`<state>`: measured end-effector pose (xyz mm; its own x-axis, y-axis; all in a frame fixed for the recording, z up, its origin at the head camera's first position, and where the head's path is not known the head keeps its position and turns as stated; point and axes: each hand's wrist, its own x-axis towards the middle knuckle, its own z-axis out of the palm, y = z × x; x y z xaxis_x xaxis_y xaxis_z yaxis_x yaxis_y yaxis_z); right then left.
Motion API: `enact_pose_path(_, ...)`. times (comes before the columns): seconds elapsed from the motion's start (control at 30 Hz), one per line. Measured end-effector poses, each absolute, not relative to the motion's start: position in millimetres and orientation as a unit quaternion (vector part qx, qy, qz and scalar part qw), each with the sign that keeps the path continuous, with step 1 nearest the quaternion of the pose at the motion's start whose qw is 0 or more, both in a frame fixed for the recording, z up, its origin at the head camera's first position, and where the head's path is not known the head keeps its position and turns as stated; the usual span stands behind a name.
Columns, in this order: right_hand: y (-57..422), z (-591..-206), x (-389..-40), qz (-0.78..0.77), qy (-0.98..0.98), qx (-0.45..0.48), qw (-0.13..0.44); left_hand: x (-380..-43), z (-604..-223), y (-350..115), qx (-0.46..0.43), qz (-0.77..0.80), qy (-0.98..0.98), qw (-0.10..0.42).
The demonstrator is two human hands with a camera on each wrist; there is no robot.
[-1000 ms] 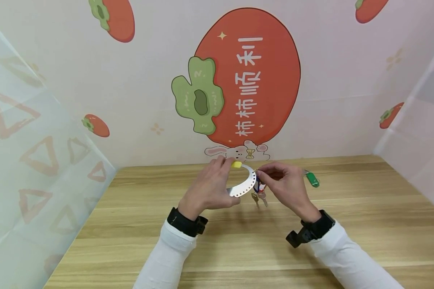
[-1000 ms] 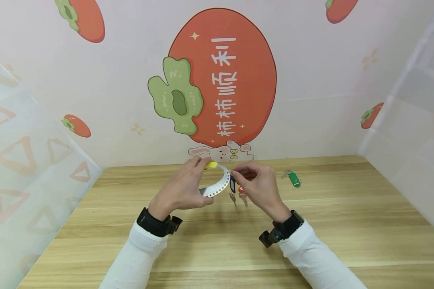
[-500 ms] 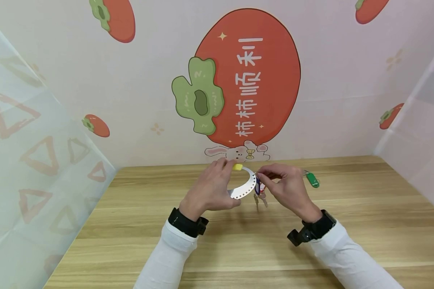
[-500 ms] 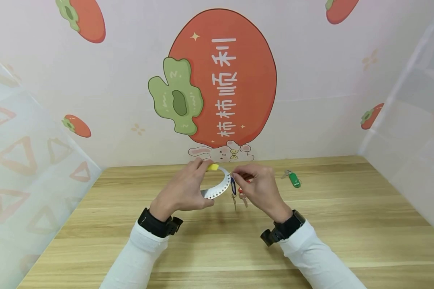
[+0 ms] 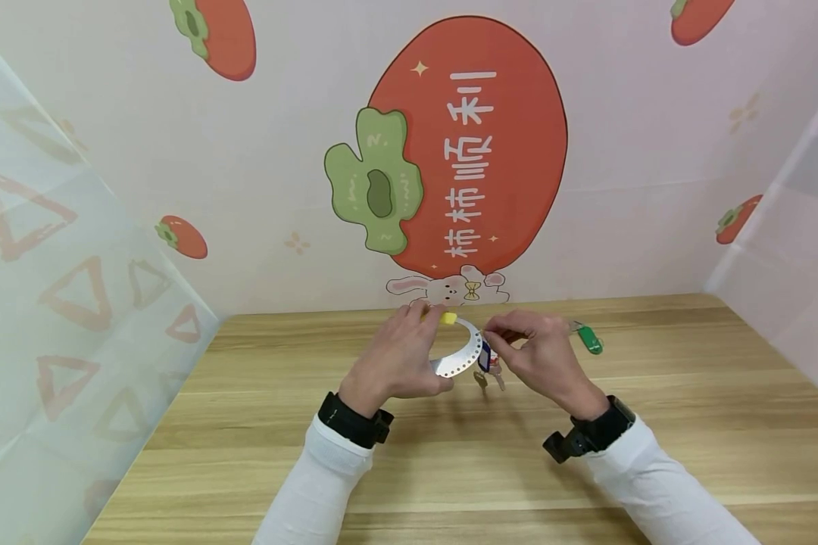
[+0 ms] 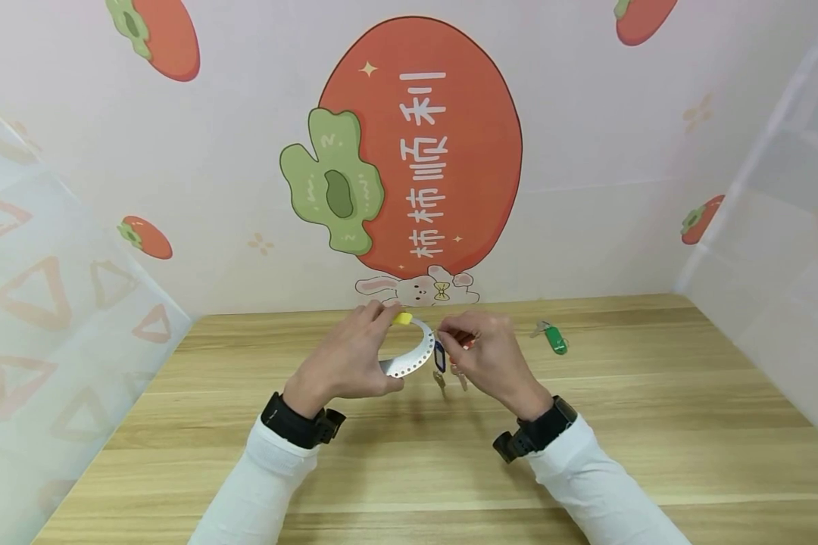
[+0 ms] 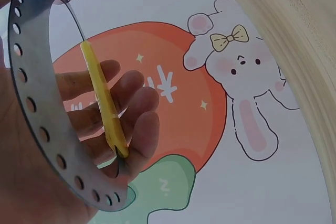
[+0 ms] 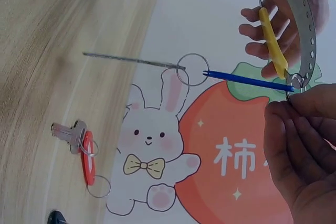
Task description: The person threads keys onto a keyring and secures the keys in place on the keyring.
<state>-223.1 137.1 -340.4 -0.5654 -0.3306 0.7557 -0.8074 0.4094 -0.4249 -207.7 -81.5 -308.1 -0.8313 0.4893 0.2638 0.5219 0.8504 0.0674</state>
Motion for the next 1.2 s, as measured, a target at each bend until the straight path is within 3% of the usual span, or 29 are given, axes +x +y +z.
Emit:
enact_pose_path(0.57, 135.5, -341.2, -219.6, 0.339, -0.803, 0.367, 0.327, -208.0, -309.7, -80.6, -0.261, -0.073, -0.957, 0.108)
enact_pose_path(1.0, 128.7, -346.2, -218.5, 0.396, -0.822, 0.272, 0.305, -208.8, -310.6, -78.3, -0.239, -0.054, -0.959, 0.141)
enact_pose_path(1.2, 124.8, -345.4, -215.3, 0.434, -0.835, 0.209, 0.265, -208.8, -311.8, -77.0, -0.231, -0.05, -0.959, 0.154)
